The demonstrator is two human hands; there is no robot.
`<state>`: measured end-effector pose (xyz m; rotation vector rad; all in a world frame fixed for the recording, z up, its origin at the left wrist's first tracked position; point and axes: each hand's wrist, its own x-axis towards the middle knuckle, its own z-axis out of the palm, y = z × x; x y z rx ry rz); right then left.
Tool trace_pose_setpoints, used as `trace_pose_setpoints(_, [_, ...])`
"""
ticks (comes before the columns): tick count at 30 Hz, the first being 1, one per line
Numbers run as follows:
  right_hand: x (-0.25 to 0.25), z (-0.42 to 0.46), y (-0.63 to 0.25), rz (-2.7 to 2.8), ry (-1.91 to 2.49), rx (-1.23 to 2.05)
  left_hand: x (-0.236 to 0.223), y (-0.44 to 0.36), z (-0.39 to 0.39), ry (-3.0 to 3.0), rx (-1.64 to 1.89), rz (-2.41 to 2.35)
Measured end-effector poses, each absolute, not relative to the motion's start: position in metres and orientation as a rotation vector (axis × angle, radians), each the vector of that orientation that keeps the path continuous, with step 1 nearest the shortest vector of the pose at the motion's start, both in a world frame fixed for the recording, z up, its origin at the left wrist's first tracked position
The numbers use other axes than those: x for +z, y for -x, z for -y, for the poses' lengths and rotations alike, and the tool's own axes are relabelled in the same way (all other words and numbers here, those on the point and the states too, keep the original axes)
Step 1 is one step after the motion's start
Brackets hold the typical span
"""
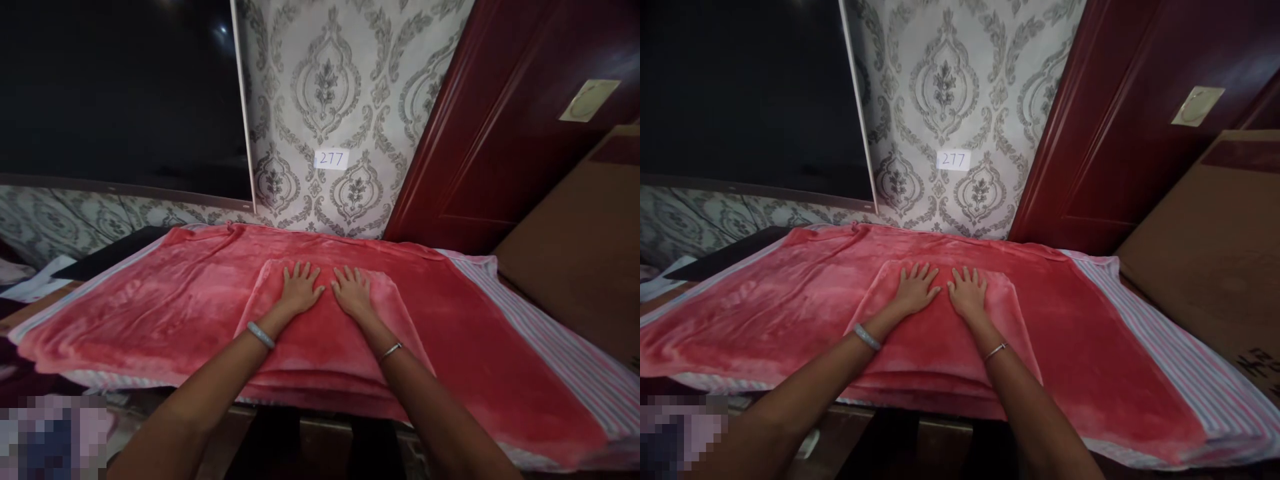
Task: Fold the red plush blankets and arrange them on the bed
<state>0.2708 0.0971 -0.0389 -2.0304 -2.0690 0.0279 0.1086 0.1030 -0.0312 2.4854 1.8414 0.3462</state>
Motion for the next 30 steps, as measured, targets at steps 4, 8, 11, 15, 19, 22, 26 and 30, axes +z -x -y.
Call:
trace_pose_setpoints(4, [-0.058, -0.09, -0.268, 2.06, 2.036, 0.007, -0.051, -0.11, -0.1, -2.49, 0.267, -1.847])
trace_pose_setpoints(8, [-0.066, -0.093, -0.272, 2.053, 2.025, 0.002, -0.056, -0.112, -0.103, -2.501, 0.254, -1.865])
trace_pose_setpoints(11, [-0.069, -0.094, -0.273, 2.047, 2.003, -0.007, -0.059, -0.114, -0.103, -2.509, 0.274, -1.885])
trace_pose_setpoints(15, [-0.071, -0.092, -0.272, 2.037, 1.996, -0.017, -0.062, -0.115, -0.101, -2.52, 0.286, -1.876])
trace_pose_setpoints(19, [-0.061, -0.092, -0.272, 2.043, 1.994, -0.004, -0.056, -0.115, -0.104, -2.519, 0.272, -1.874])
trace_pose_setpoints(22, [-0.046, -0.085, -0.274, 2.071, 2.032, 0.124, -0.042, -0.113, -0.102, -2.488, 0.213, -1.836])
trace_pose_setpoints(26, [-0.037, -0.044, -0.281, 2.187, 1.954, 0.268, -0.027, -0.105, -0.067, -2.521, 0.194, -1.709])
trace_pose_setpoints(30, [-0.054, 0.017, -0.284, 2.332, 1.768, 0.174, -0.044, -0.097, -0.004, -2.688, 0.259, -1.512])
